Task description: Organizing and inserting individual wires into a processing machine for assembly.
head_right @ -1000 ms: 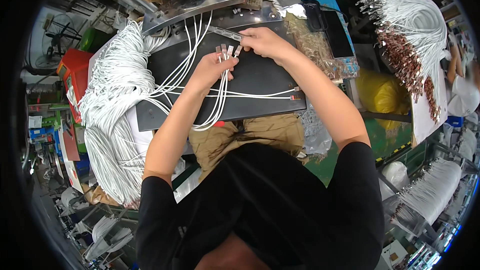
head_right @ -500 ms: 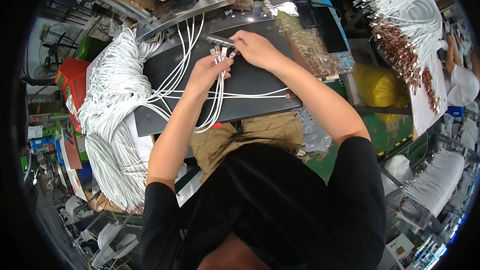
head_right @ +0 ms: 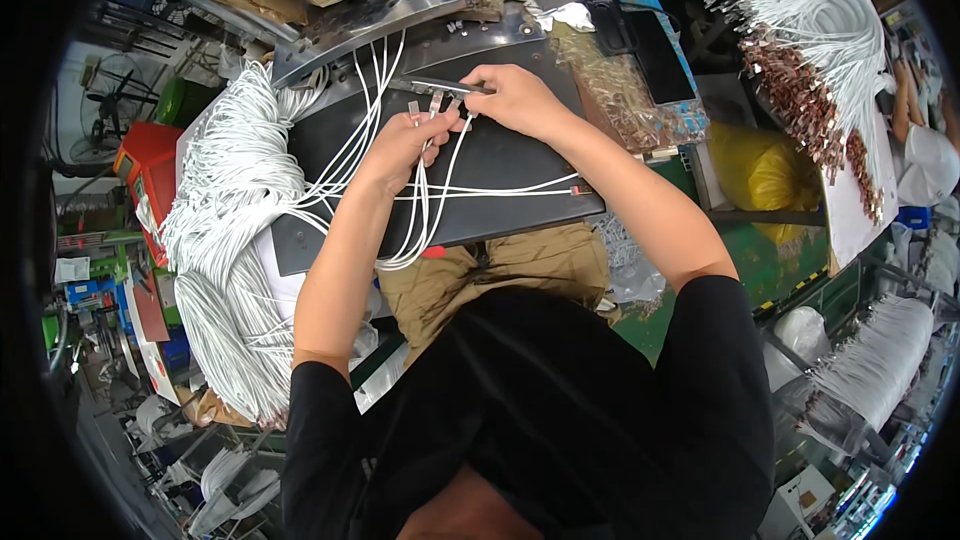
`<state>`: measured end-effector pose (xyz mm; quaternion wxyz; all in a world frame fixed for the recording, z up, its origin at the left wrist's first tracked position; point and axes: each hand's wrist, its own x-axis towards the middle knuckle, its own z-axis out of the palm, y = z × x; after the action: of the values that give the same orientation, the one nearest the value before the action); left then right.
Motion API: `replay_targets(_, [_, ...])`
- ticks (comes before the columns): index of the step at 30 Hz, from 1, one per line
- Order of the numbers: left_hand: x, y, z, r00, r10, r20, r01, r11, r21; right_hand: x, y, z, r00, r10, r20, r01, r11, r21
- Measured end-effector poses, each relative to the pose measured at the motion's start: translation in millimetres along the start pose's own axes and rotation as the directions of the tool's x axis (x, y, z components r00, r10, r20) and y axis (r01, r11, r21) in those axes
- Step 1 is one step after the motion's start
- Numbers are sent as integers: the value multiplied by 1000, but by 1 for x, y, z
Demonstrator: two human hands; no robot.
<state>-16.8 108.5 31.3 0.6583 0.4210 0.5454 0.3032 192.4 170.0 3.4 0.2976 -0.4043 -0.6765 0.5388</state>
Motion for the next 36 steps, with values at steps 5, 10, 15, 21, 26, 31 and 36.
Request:
replay_targets(5, [1,1,14,998,12,-66,-20,993,-119,-6,-7,-2,999,-27,32,31,989,-141])
replay_targets(10, [-1,-7,3,992,35,-125,-56,984,-166,-12,-15,-24,999,43,16,-41,996,-78])
replay_targets(15, [11,-4,-7,996,-39,83,35,998,45,-16,-13,-23,996,71,47,-69,996,-50])
replay_targets(21, [5,2,7,998,-68,-3,68,997,-26,-17,-20,-23,996,26,86,-6,976,-218])
replay_targets(26, [-9,-4,4,964,-12,-266,-45,978,-206,-14,-15,-35,996,74,-41,-81,979,-187])
replay_targets(31, [-7,2,-15,998,-53,-27,51,997,-58,-15,-19,-36,990,131,44,-121,976,-180])
replay_targets(36, [-4,4,-15,994,-88,71,87,996,23,-14,-19,-36,990,68,125,-38,972,-230])
